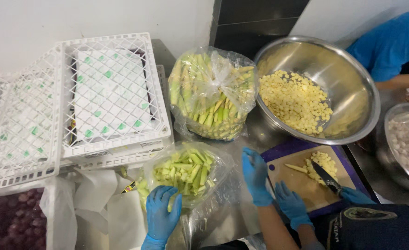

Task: The person peels long green vegetable stalks with a knife and places the peeled pieces into a plastic bag. A coworker nearby uses scissors to trim grapes from a crate.

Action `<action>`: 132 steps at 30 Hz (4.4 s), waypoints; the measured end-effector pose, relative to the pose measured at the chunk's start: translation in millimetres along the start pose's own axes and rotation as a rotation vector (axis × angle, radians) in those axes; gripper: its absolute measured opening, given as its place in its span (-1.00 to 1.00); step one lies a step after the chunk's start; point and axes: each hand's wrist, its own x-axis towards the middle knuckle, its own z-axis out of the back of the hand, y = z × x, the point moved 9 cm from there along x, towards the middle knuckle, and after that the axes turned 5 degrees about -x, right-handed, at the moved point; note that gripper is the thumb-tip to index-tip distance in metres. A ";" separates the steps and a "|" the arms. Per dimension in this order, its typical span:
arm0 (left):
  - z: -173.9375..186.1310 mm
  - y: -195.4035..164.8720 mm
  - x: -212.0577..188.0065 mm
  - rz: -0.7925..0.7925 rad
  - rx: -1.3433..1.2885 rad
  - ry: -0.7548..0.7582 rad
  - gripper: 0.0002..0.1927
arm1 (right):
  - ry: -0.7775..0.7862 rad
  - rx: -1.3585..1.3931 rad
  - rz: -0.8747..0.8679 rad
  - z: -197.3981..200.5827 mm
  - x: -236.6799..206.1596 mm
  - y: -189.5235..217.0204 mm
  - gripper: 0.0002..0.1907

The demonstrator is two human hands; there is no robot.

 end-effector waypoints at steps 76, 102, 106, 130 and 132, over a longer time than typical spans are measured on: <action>-42.5 -9.1 1.9 0.554 -0.736 0.081 -0.54 | 0.619 0.565 -0.247 -75.0 -112.4 102.7 -0.55; -92.9 62.8 -30.2 1.170 -1.011 0.192 -0.58 | 0.285 -0.029 0.223 -78.8 -67.4 69.7 -0.77; -84.0 63.6 -32.4 1.079 -1.055 0.204 -0.66 | 0.457 0.026 0.221 -90.4 -53.6 72.4 -0.66; -35.9 0.6 4.5 0.607 -0.746 0.053 -0.42 | 0.772 0.180 -0.164 -68.9 -148.7 88.0 -0.78; -32.2 -4.3 5.5 0.619 -0.691 0.038 -0.46 | 0.745 0.196 -0.142 -68.3 -149.4 90.3 -0.78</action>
